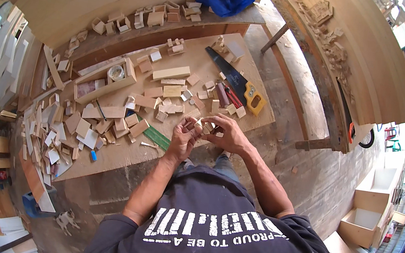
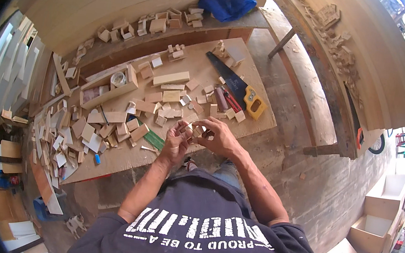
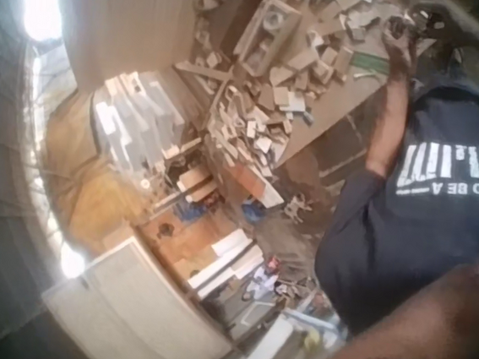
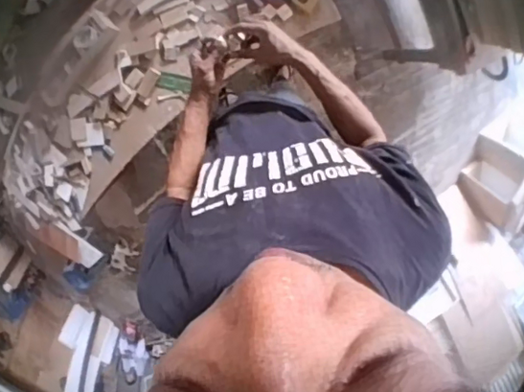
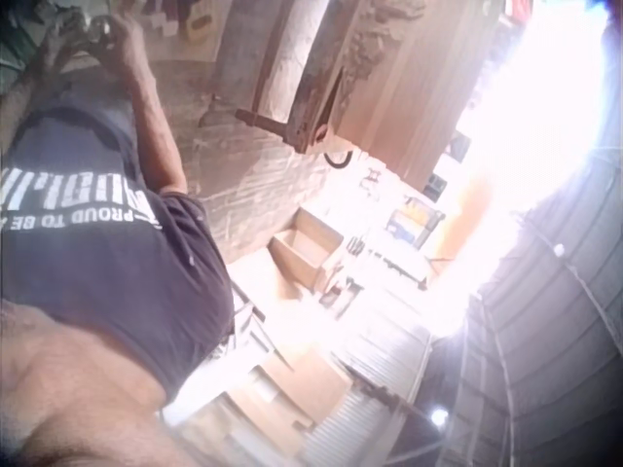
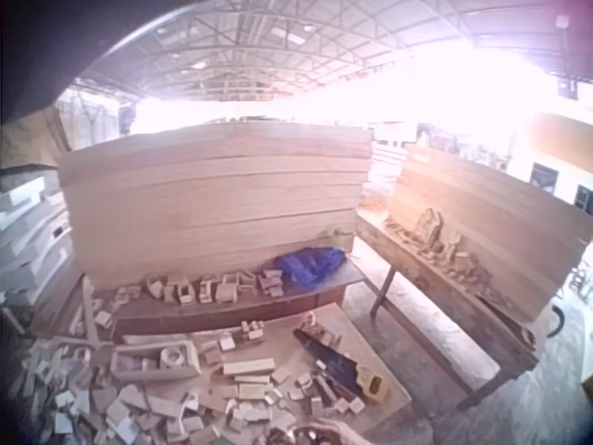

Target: The person assembles small wooden blocks by applying glue and joining them together.

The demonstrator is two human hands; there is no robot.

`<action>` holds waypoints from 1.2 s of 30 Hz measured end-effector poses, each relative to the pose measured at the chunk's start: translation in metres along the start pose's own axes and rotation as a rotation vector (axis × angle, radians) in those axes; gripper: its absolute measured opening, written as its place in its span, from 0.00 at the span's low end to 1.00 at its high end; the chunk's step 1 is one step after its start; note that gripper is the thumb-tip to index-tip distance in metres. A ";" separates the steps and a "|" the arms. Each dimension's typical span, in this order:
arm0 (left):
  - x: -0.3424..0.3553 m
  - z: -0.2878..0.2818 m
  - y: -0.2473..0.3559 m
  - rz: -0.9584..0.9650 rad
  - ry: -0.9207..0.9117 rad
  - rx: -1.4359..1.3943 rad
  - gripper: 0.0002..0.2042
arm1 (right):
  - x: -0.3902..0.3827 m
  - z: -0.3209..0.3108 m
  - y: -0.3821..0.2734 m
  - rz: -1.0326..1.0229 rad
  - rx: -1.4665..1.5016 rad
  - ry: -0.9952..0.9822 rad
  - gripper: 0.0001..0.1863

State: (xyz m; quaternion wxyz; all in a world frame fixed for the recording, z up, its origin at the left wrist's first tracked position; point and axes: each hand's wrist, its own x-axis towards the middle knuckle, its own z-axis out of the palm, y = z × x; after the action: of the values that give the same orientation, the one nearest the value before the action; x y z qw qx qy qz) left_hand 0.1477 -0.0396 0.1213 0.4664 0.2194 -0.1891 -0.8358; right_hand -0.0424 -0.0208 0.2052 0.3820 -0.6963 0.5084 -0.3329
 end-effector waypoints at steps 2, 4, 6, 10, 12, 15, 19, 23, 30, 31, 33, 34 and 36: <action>0.000 -0.001 -0.001 -0.002 -0.025 0.061 0.13 | -0.005 0.002 -0.002 0.019 0.040 0.028 0.23; 0.000 0.001 -0.003 0.008 -0.035 0.107 0.13 | -0.009 0.002 -0.003 0.036 0.055 0.053 0.22; 0.000 0.006 -0.007 0.031 -0.029 0.139 0.13 | -0.013 0.002 -0.001 0.051 0.045 0.073 0.22; 0.002 0.013 -0.015 -0.071 -0.014 0.173 0.10 | -0.025 0.003 0.019 -0.083 -0.118 0.165 0.21; 0.000 0.018 -0.015 -0.215 0.056 0.138 0.10 | -0.037 0.003 0.033 -0.054 -0.270 0.125 0.21; -0.005 0.002 -0.036 -0.328 0.178 0.265 0.09 | -0.055 0.008 0.055 -0.074 -0.284 -0.033 0.24; -0.016 -0.012 -0.064 -0.381 0.152 0.289 0.12 | -0.073 0.008 0.063 -0.044 -0.312 -0.131 0.32; -0.014 -0.019 -0.094 -0.349 0.190 0.275 0.14 | -0.086 0.004 0.081 0.130 -0.140 -0.050 0.38; 0.006 -0.019 -0.140 -0.196 0.271 0.261 0.15 | -0.073 -0.002 0.124 0.451 0.245 -0.023 0.24; 0.009 -0.018 -0.142 -0.190 0.333 0.312 0.15 | -0.068 -0.003 0.130 0.390 0.181 -0.042 0.24; 0.014 -0.018 -0.141 -0.139 0.456 0.444 0.17 | -0.054 -0.007 0.142 0.337 0.060 -0.105 0.25; 0.014 -0.019 -0.139 -0.103 0.522 0.526 0.18 | -0.042 -0.006 0.144 0.347 -0.115 -0.153 0.23; 0.014 -0.014 -0.135 -0.038 0.630 0.690 0.21 | -0.023 -0.001 0.160 0.159 -0.338 -0.064 0.20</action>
State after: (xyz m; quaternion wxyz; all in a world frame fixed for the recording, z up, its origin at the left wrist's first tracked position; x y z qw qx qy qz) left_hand 0.0546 0.0136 0.0364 0.3855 0.6083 -0.3013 -0.6250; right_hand -0.1221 -0.0292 0.0641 0.3008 -0.7184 0.5981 -0.1890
